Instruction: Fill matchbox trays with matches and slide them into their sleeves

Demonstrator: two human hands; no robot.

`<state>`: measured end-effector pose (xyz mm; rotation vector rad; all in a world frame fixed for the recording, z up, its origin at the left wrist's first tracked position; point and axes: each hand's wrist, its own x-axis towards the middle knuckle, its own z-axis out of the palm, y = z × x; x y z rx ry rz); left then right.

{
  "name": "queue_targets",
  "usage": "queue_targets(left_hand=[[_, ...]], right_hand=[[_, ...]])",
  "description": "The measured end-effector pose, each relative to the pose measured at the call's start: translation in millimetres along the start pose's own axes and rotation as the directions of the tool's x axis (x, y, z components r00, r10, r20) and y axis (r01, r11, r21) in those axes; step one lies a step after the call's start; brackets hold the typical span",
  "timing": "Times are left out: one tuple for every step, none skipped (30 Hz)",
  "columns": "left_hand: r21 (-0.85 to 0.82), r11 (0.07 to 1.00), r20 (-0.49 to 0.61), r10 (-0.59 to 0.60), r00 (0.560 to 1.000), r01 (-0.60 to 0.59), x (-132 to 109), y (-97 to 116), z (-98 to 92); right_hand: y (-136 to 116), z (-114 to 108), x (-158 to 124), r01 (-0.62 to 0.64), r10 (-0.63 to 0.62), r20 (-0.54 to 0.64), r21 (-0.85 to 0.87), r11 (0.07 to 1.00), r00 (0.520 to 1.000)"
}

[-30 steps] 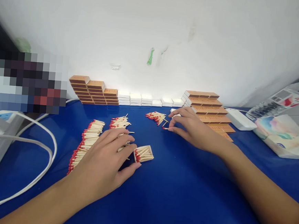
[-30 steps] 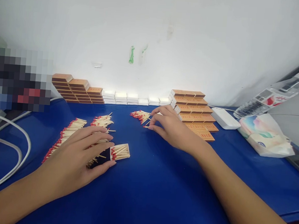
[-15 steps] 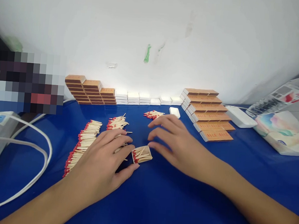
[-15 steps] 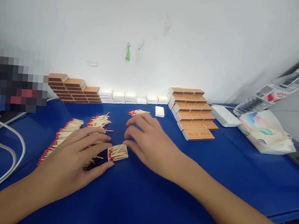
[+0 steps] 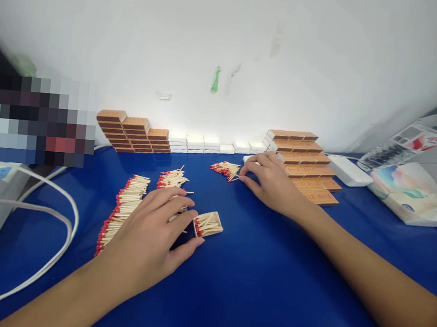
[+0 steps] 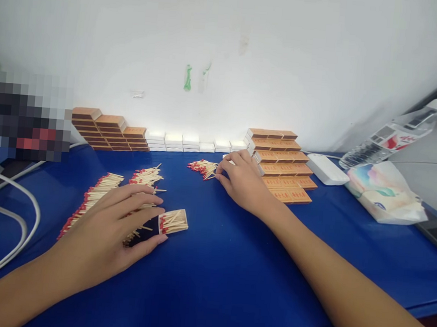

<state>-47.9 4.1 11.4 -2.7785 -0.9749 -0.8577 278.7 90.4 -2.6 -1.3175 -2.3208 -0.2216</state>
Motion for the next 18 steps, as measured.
queue_targets(left_hand=[[0.003,1.000,0.001,0.002,1.000,-0.002,0,0,-0.1],[0.005,1.000,0.001,0.004,1.000,-0.004,0,0,-0.2],[0.005,1.000,0.001,0.005,1.000,-0.005,0,0,-0.3],[0.004,1.000,0.000,0.005,1.000,-0.005,0,0,-0.4],[0.004,1.000,0.001,0.004,1.000,-0.004,0,0,-0.5],[0.004,1.000,0.002,0.003,1.000,-0.003,0,0,-0.5],[0.005,1.000,0.005,0.002,1.000,-0.002,0,0,-0.6],[0.006,1.000,0.007,0.001,1.000,-0.001,0,0,-0.5],[0.006,1.000,0.008,0.002,1.000,-0.002,0,0,-0.4],[0.005,1.000,0.009,0.003,1.000,-0.003,0,0,-0.3],[0.005,1.000,0.010,0.003,1.000,-0.003,0,0,-0.1],[0.004,1.000,0.010,0.002,1.000,-0.002,0,0,0.1],[0.004,1.000,0.010,0.001,1.000,-0.001,0,-1,0.2],[0.004,1.000,0.010,-0.001,1.000,0.001,0,-1,0.3],[0.003,1.000,0.011,-0.002,1.000,0.002,0,-1,0.2],[0.003,1.000,0.012,-0.003,1.000,0.003,0,-1,0.0],[0.002,1.000,0.013,-0.003,1.000,0.003,0,-1,-0.4],[0.001,1.000,0.014,-0.004,1.000,0.004,0,-1,-0.8]], right_hand=[[-1,-1,0,0.006,-0.006,0.005,-0.021,1.000,1.000],[-1,-2,0,0.012,-0.011,0.017,-0.044,0.999,1.000],[-1,-3,0,0.019,-0.017,0.036,-0.064,0.998,0.999],[-1,-5,-1,0.030,-0.026,0.057,-0.081,0.996,0.998],[-1,-7,-1,0.045,-0.038,0.079,-0.092,0.995,0.996],[-1,-9,-2,0.060,-0.050,0.098,-0.100,0.993,0.994],[-2,-11,-2,0.075,-0.063,0.116,-0.105,0.992,0.991],[-3,-13,-3,0.089,-0.074,0.132,-0.110,0.990,0.989],[-4,-15,-3,0.100,-0.083,0.146,-0.114,0.988,0.986],[-6,-17,-4,0.108,-0.089,0.160,-0.116,0.987,0.983],[-7,-18,-4,0.115,-0.095,0.171,-0.115,0.987,0.981],[-8,-19,-4,0.120,-0.100,0.178,-0.110,0.987,0.979],[-10,-20,-4,0.124,-0.104,0.178,-0.100,0.987,0.978],[-11,-21,-5,0.124,-0.107,0.175,-0.088,0.988,0.979],[-12,-22,-5,0.126,-0.113,0.167,-0.073,0.989,0.979],[-14,-23,-5,0.128,-0.118,0.156,-0.054,0.990,0.981],[-16,-24,-5,0.129,-0.123,0.140,-0.032,0.991,0.982],[-17,-25,-5,0.130,-0.128,0.121,-0.006,0.991,0.984]])
